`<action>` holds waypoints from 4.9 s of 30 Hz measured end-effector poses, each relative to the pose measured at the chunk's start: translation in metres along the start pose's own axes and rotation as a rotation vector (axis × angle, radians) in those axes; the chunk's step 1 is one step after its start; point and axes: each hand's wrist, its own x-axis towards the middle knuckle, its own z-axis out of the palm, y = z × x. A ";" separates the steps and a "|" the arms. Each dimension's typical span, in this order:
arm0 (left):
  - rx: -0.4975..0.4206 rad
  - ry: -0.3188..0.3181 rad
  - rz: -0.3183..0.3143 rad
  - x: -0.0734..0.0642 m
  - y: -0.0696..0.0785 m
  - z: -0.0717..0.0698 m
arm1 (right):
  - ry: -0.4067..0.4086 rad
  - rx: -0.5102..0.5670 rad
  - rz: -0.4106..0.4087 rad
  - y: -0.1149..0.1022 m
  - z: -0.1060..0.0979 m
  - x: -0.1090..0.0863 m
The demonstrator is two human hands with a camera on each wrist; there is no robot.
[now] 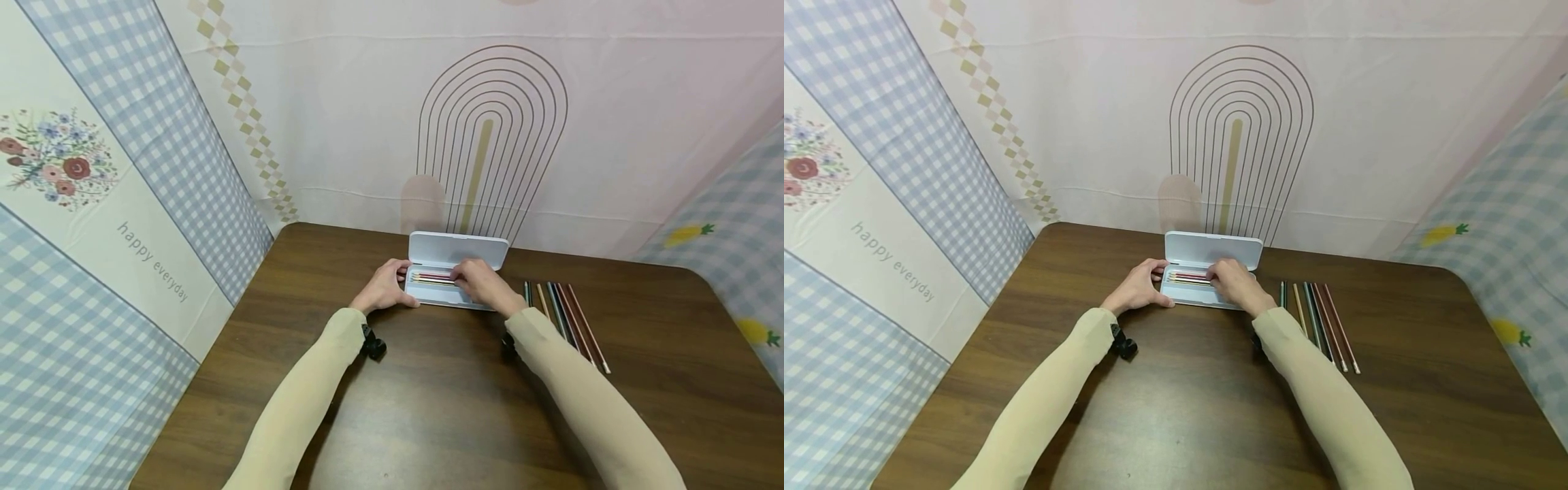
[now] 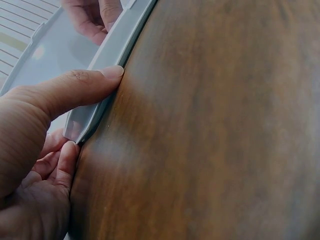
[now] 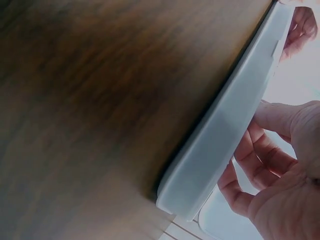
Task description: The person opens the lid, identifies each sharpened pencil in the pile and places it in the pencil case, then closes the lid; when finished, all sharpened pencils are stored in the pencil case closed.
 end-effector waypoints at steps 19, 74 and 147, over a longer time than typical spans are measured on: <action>0.016 -0.003 -0.018 -0.001 0.001 0.001 | 0.139 -0.021 0.036 -0.012 -0.014 -0.029; 0.024 -0.004 -0.012 -0.001 0.001 0.000 | -0.015 0.094 0.689 0.004 -0.029 -0.121; 0.014 -0.001 -0.014 -0.001 0.000 0.000 | 0.175 0.006 0.028 -0.005 -0.033 -0.066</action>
